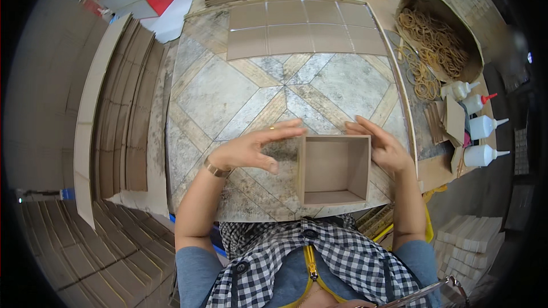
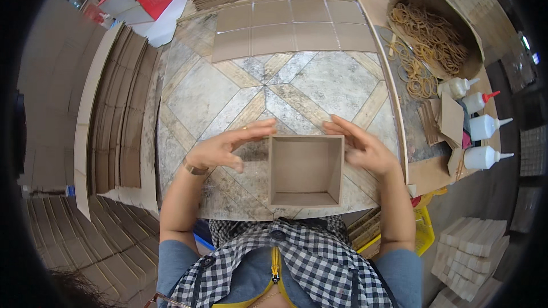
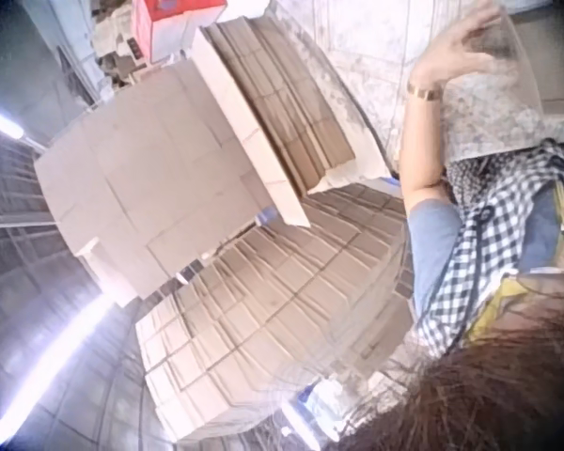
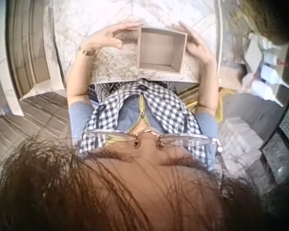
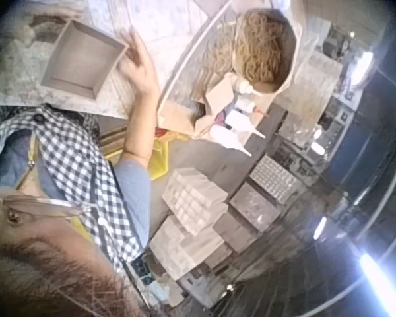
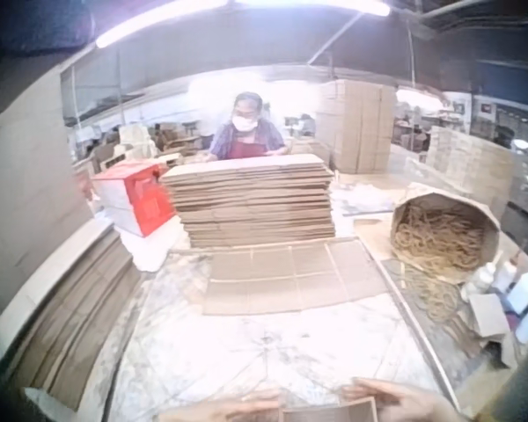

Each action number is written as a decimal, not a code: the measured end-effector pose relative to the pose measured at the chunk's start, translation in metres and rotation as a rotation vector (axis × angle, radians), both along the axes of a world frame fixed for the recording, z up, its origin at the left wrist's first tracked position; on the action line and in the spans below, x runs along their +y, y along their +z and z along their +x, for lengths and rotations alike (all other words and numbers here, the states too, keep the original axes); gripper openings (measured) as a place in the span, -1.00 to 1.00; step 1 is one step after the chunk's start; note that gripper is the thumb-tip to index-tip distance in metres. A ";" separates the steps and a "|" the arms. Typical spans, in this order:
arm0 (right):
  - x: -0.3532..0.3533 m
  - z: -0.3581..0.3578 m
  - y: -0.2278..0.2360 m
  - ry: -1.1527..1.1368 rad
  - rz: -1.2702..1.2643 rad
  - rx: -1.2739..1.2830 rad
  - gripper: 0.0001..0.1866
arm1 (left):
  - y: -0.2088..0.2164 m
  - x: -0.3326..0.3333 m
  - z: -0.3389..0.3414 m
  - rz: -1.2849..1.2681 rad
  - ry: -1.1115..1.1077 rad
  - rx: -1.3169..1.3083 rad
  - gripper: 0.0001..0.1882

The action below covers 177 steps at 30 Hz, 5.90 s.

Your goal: Fold flat scored cardboard templates into rectangular boxes and secure them with liquid adhesive from a squeeze bottle.

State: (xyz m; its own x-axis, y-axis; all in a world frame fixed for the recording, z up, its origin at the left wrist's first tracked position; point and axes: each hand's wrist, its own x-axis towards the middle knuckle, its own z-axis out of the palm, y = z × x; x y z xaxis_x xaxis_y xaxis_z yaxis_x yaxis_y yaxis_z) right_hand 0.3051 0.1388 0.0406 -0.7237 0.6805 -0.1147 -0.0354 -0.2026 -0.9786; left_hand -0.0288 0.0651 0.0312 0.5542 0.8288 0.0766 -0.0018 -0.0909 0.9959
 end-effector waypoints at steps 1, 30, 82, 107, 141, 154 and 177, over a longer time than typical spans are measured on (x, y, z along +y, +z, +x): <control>-0.010 0.001 -0.007 0.015 -0.071 0.133 0.13 | 0.008 -0.009 0.002 0.078 0.212 0.115 -0.39; -0.115 -0.238 0.028 1.074 0.721 -0.146 -0.74 | -0.146 -0.552 0.115 -1.375 2.228 1.080 -0.80; 0.075 0.181 0.090 -0.246 0.563 -1.597 0.15 | -0.050 0.132 -0.051 0.432 1.164 1.154 -0.63; -0.041 -0.041 0.098 0.015 1.312 -0.597 -0.77 | -0.017 -0.142 -0.017 -0.493 1.285 -0.835 -0.59; -0.117 -0.203 0.046 0.584 1.487 -0.426 -0.78 | 0.001 -0.247 0.054 0.304 1.300 0.436 -0.40; -0.106 -0.195 0.055 -0.096 1.060 0.287 -0.79 | 0.071 -0.215 0.033 0.273 0.852 0.987 -0.09; -0.137 -0.025 0.042 -0.581 0.821 -0.250 -0.77 | 0.068 -0.106 0.084 0.551 0.618 0.971 -0.16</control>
